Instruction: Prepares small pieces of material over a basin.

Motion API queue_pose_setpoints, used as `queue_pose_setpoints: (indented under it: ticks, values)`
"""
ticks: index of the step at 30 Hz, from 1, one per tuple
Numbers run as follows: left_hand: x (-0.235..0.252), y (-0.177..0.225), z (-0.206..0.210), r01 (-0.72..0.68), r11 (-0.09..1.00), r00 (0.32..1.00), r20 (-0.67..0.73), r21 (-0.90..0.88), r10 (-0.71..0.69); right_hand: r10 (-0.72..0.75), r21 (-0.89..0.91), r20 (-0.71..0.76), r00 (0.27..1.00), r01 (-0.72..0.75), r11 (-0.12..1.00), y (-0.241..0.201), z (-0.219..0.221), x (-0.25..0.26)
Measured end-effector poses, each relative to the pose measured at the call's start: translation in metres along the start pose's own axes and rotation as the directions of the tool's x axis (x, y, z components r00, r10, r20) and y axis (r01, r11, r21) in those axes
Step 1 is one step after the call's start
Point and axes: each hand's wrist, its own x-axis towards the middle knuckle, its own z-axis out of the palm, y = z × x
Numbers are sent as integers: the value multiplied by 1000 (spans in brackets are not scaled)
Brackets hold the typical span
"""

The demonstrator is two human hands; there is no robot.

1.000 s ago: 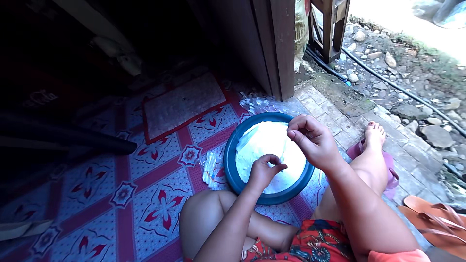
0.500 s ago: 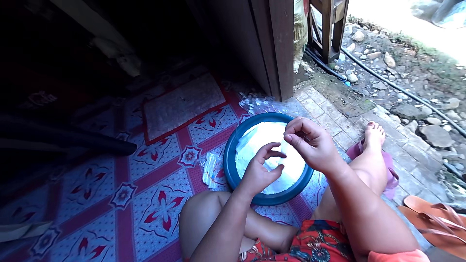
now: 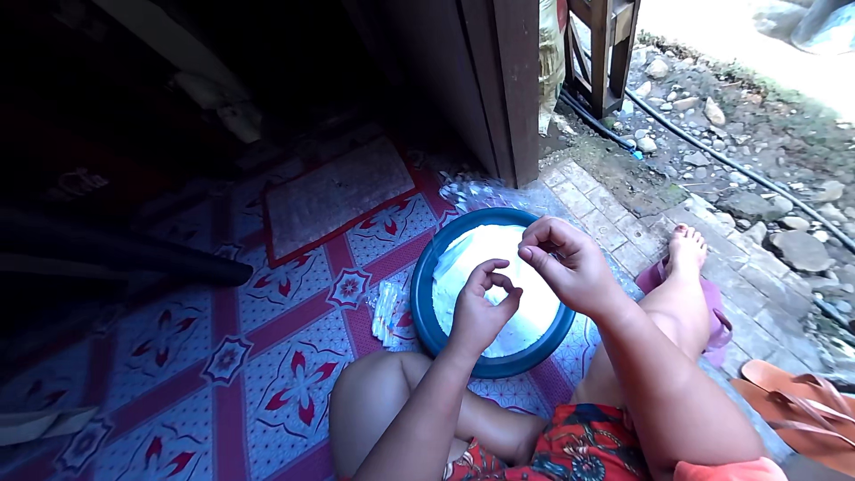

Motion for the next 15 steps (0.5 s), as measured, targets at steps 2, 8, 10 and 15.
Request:
queue_pose_setpoints:
  ticks: [2,8,10,15]
  values:
    - [-1,-4,1,16,999,1000,26,41,-17,-5,20,10,1000,5,1000,-2,0,-1]
    - [-3,-6,7,17,1000,999,-34,-2,-17,-25,34,30,999,24,999,-6,-1,-1]
    - [-4,-7,4,38,999,999,11,36,-39,-18,37,28,999,17,999,-5,-2,-2]
    - [-3,-7,2,70,992,997,-29,107,-67,-4,55,16,1000,3,998,-6,-2,-1]
